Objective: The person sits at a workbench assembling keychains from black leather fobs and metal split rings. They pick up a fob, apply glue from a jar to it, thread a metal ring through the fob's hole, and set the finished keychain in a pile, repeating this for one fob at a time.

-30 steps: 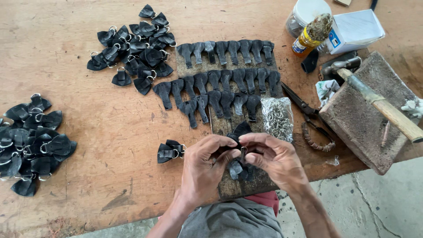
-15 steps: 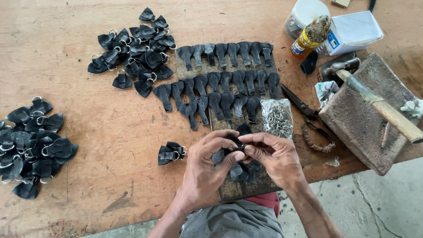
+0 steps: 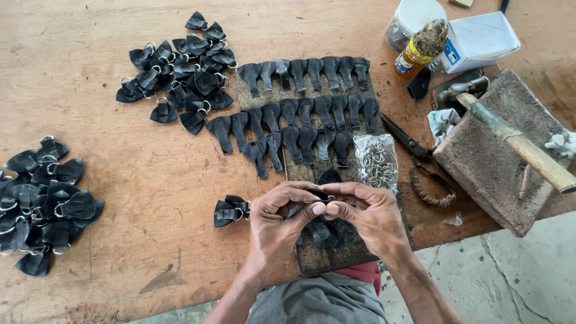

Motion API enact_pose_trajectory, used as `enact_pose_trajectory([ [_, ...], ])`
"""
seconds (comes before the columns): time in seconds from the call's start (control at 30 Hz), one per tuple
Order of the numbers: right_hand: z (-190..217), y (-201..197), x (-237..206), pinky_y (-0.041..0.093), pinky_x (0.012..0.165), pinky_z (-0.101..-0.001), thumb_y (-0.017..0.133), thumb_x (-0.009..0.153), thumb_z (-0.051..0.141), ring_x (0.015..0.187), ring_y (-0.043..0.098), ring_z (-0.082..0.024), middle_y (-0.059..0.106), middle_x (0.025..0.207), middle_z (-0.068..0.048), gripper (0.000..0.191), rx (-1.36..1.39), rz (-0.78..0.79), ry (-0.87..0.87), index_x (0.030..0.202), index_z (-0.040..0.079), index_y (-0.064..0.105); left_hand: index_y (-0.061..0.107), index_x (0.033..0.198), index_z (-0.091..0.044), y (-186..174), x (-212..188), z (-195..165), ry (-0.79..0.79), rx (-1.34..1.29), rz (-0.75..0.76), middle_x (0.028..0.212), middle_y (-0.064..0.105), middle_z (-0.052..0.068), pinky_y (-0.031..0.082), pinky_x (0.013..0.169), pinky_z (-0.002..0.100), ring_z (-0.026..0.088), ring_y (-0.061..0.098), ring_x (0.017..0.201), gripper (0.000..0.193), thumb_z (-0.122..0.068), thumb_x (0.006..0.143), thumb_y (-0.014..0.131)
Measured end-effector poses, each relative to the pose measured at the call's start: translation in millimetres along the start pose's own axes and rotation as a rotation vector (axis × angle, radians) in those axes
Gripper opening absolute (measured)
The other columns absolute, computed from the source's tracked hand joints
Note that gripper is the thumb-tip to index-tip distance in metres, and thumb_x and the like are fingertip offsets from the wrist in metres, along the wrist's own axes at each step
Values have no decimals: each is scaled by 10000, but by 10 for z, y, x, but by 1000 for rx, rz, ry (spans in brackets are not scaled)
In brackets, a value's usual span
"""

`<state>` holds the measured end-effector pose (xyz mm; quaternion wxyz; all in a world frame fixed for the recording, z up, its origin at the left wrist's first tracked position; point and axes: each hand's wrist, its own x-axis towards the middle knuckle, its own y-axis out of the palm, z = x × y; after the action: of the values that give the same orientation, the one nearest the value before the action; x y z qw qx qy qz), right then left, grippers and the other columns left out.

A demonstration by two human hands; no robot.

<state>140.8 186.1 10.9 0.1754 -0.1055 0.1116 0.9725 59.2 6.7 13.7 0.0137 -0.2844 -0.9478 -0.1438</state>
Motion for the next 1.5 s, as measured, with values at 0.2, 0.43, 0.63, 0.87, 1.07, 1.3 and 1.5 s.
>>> enact_pose_trajectory([
  [0.2, -100, -40, 35, 672, 683, -311, 807, 796, 74, 751, 777, -220, 800, 921, -199, 353, 49, -13, 28, 1111, -73, 745, 741, 970, 23, 1, 22, -19, -7, -81, 20, 1128, 749, 131, 638, 857, 273, 133, 730, 973, 132, -2, 855, 801],
  [0.43, -148, -111, 77, 662, 675, -316, 792, 855, 56, 758, 766, -205, 786, 906, -191, 288, 106, 43, -54, 1110, -68, 742, 702, 947, 17, -99, 88, -106, -38, 116, 143, 1185, 735, 117, 618, 936, 287, 144, 710, 1054, 188, 43, 807, 824],
  [0.63, -118, -128, 125, 648, 641, -307, 759, 881, 41, 732, 757, -193, 781, 899, -165, 243, 78, 49, -85, 1099, -65, 736, 673, 1063, -8, -98, 80, -55, -224, -169, 116, 1217, 721, 78, 618, 987, 310, 149, 705, 1093, 236, 87, 857, 740],
  [0.87, -85, -120, 184, 643, 606, -310, 748, 907, 76, 697, 748, -191, 771, 856, -161, 245, -14, 60, -121, 1097, -79, 734, 683, 1076, -29, -127, 115, 26, -234, -105, 83, 1135, 727, 49, 625, 936, 298, 133, 709, 1037, 259, 59, 847, 769],
  [1.07, -110, -110, 206, 644, 596, -318, 729, 912, 69, 679, 745, -198, 757, 831, -161, 254, -25, 24, -120, 1097, -104, 704, 584, 1124, -47, -142, 117, 36, -174, -143, 71, 1125, 687, 53, 591, 989, 303, 129, 675, 1073, 378, 59, 827, 793],
  [1.3, -123, -90, 225, 639, 597, -311, 717, 923, 60, 676, 739, -193, 745, 816, -156, 246, -51, 0, -111, 1107, -101, 694, 512, 1148, -50, -151, 142, 75, -167, -242, 62, 1154, 672, 73, 567, 1009, 319, 136, 650, 1094, 423, 88, 840, 768],
  [1.5, -106, -64, 236, 642, 601, -313, 711, 913, 45, 678, 740, -195, 748, 832, -160, 246, -92, -37, -83, 1113, -96, 690, 507, 1155, -50, -158, 149, 99, -156, -259, 63, 1151, 665, 73, 565, 1015, 323, 139, 648, 1095, 424, 95, 849, 764],
])
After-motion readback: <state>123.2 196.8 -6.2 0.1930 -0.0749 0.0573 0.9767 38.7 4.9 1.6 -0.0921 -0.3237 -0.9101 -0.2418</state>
